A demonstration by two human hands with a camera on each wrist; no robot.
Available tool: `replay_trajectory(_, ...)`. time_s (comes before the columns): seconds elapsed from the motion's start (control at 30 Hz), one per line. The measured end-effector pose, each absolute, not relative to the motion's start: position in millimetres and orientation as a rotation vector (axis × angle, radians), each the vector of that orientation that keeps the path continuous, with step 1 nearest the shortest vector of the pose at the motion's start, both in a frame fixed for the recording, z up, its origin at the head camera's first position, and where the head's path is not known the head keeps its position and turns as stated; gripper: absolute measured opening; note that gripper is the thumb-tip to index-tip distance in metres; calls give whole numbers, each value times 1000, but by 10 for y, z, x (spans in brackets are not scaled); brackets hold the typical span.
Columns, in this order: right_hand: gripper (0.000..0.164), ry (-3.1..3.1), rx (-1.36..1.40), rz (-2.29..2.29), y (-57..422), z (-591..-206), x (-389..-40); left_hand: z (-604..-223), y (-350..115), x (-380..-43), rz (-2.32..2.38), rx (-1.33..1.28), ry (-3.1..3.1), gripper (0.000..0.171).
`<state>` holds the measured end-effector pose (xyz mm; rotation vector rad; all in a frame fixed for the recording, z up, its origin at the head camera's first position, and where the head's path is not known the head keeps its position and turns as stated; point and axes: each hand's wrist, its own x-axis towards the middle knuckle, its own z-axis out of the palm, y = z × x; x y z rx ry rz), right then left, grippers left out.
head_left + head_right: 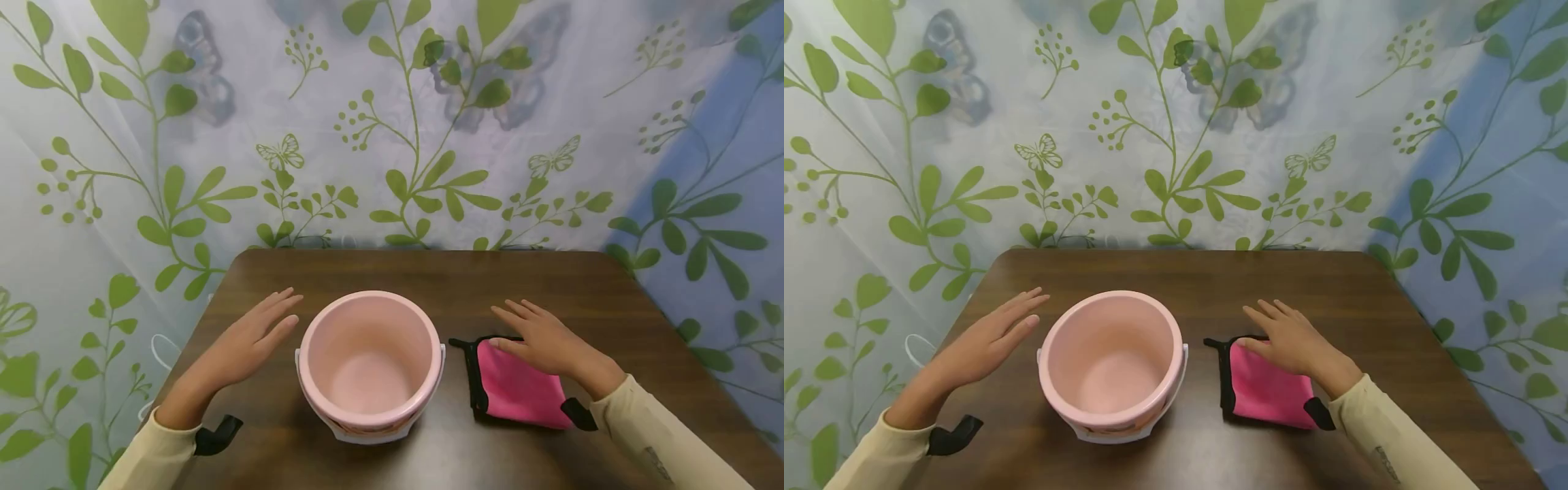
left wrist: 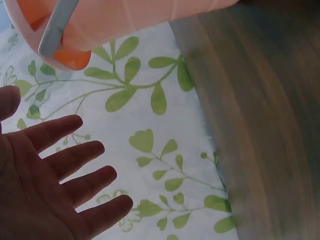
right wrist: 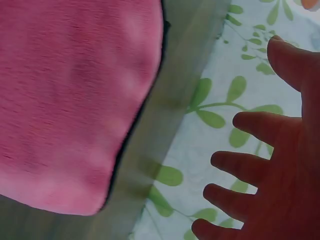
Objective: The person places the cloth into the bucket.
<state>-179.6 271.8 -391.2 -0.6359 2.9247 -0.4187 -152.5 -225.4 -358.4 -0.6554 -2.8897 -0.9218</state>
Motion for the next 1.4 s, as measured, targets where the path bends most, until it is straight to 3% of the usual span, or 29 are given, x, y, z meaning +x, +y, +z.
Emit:
replay_trajectory(0.7, 93, 2829, -486, -394, 2741, -4334, -1646, -3648, -2039, -1450, -1471, -621, -2765, 47)
replay_trajectory(1.07, 102, 2829, -459, -338, 2696, -4423, -1549, -3675, -1926, -1404, -1494, -653, -2750, 45)
replay_trajectory(1.4, 86, 2898, -502, -289, 2628, -4464, -1543, -3679, -1894, -1386, -1505, -616, -2749, 52)
